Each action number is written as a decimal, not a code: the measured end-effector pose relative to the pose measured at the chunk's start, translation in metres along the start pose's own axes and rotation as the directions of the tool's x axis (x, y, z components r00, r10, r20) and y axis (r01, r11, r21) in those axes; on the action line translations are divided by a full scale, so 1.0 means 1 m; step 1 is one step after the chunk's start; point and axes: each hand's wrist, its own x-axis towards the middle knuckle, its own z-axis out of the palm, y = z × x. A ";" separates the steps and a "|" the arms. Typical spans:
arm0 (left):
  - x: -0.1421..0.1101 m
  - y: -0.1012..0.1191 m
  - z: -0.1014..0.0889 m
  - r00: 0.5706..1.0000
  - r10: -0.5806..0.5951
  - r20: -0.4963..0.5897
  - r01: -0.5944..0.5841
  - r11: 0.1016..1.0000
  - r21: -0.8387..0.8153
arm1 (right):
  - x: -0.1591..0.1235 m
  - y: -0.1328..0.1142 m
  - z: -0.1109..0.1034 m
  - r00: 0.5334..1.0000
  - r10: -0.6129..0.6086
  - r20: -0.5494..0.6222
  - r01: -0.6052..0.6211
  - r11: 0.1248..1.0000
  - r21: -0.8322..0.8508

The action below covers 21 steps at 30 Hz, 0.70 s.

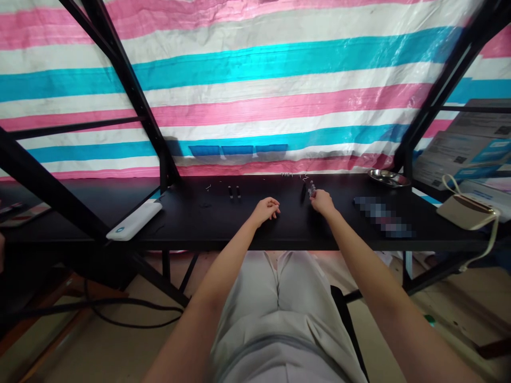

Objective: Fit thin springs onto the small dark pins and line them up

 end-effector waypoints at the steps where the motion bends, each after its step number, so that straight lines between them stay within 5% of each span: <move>1: 0.000 0.000 0.000 1.000 0.001 -0.001 -0.001 1.000 0.003 | -0.001 0.002 -0.001 1.000 0.018 -0.003 -0.018 1.000 0.003; 21: -0.001 0.000 0.001 1.000 -0.002 0.001 0.002 0.999 0.038 | -0.029 -0.001 0.000 0.994 0.097 -0.054 -0.099 0.994 -0.038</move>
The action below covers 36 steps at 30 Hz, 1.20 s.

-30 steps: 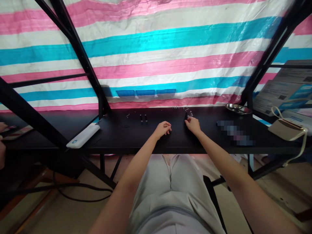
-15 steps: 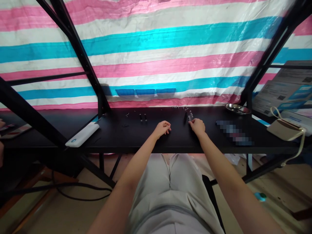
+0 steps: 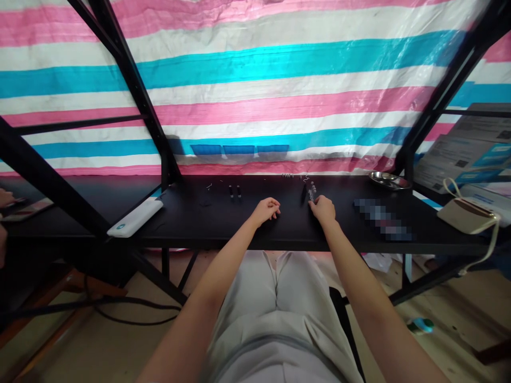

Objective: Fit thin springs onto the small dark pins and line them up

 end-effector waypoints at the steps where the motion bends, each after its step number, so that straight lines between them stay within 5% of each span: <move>1: 0.000 0.000 0.000 1.000 0.000 0.002 0.000 1.000 0.006 | -0.002 -0.001 -0.001 1.000 -0.006 -0.016 0.006 1.000 0.008; 8: -0.001 0.003 -0.001 0.998 -0.032 0.052 0.025 0.990 0.142 | -0.010 -0.004 -0.004 0.983 -0.117 -0.140 0.127 0.990 0.066; 13: -0.001 0.019 -0.023 0.964 0.019 0.265 -0.154 0.853 0.498 | -0.010 -0.005 0.002 0.944 -0.268 -0.191 0.287 0.955 0.078; 15: 0.002 0.031 -0.042 0.944 0.042 0.328 -0.264 0.692 0.672 | -0.010 -0.006 0.004 0.930 -0.310 -0.196 0.330 0.941 0.078; 20: 0.017 0.061 -0.095 0.884 0.168 0.437 -0.440 -0.019 0.898 | -0.012 -0.008 0.005 0.921 -0.331 -0.205 0.352 0.933 0.074; 23: 0.026 0.063 -0.120 0.902 0.116 0.416 -0.389 -0.198 0.900 | -0.013 -0.009 0.004 0.920 -0.338 -0.198 0.357 0.932 0.067; 32: 0.036 0.039 -0.139 0.924 0.048 0.379 -0.359 -0.229 0.905 | -0.012 -0.009 0.006 0.915 -0.357 -0.186 0.370 0.928 0.039; 36: 0.033 0.040 -0.127 0.919 0.082 0.385 -0.376 -0.104 0.921 | -0.012 -0.008 0.005 0.916 -0.354 -0.191 0.366 0.930 0.031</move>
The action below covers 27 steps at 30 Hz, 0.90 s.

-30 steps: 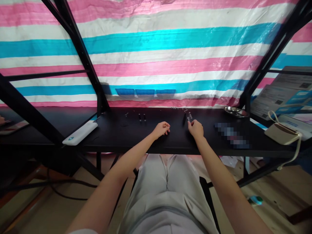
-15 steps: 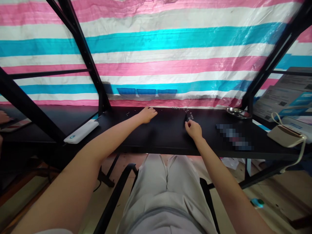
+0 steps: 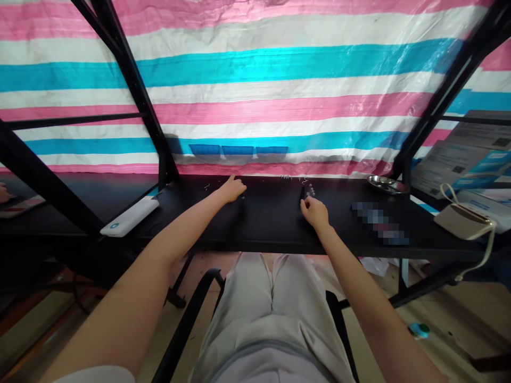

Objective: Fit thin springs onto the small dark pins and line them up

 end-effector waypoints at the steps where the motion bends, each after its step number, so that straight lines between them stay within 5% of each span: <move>1: 0.001 0.006 -0.001 1.000 -0.017 -0.024 0.016 0.998 -0.056 | 0.000 -0.001 -0.001 1.000 -0.006 -0.002 0.006 1.000 -0.003; 7: 0.006 0.059 0.003 0.962 -0.187 -0.199 0.080 0.889 -0.450 | -0.005 -0.012 -0.004 0.984 -0.180 0.014 0.179 0.983 0.045; 14: 0.009 0.114 0.015 0.848 -0.433 -0.307 0.090 0.688 -0.721 | -0.006 -0.023 0.000 0.855 -0.518 0.017 0.518 0.855 0.018; 23: 0.002 0.128 0.023 0.830 -0.469 -0.303 0.022 0.569 -0.822 | -0.002 -0.025 0.003 0.754 -0.654 0.064 0.657 0.747 -0.108; 27: 0.001 0.129 0.023 0.824 -0.472 -0.314 0.002 0.556 -0.831 | -0.002 -0.025 0.003 0.747 -0.662 0.069 0.665 0.737 -0.124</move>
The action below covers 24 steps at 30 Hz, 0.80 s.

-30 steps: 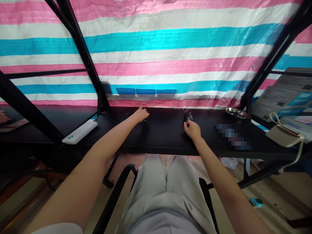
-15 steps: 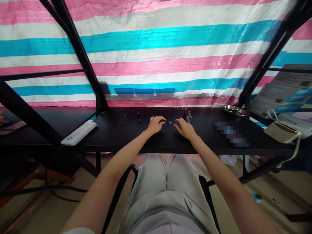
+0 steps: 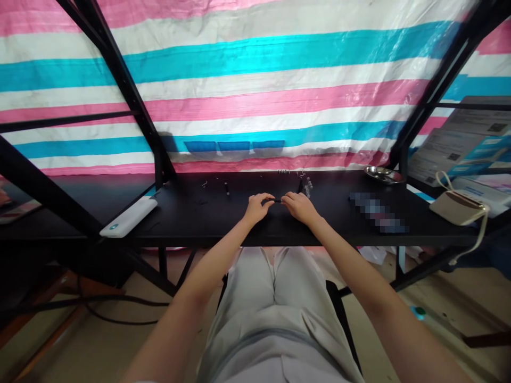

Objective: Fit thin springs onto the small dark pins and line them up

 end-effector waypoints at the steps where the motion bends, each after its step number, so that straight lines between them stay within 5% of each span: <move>1: 0.000 0.000 0.000 1.000 -0.001 -0.002 0.001 1.000 0.000 | 0.000 0.000 0.000 1.000 0.005 0.000 -0.005 1.000 -0.005; 24: 0.001 -0.006 0.002 0.999 -0.007 -0.041 0.005 0.999 -0.043 | -0.002 0.000 -0.005 0.993 0.099 -0.058 -0.098 0.995 0.022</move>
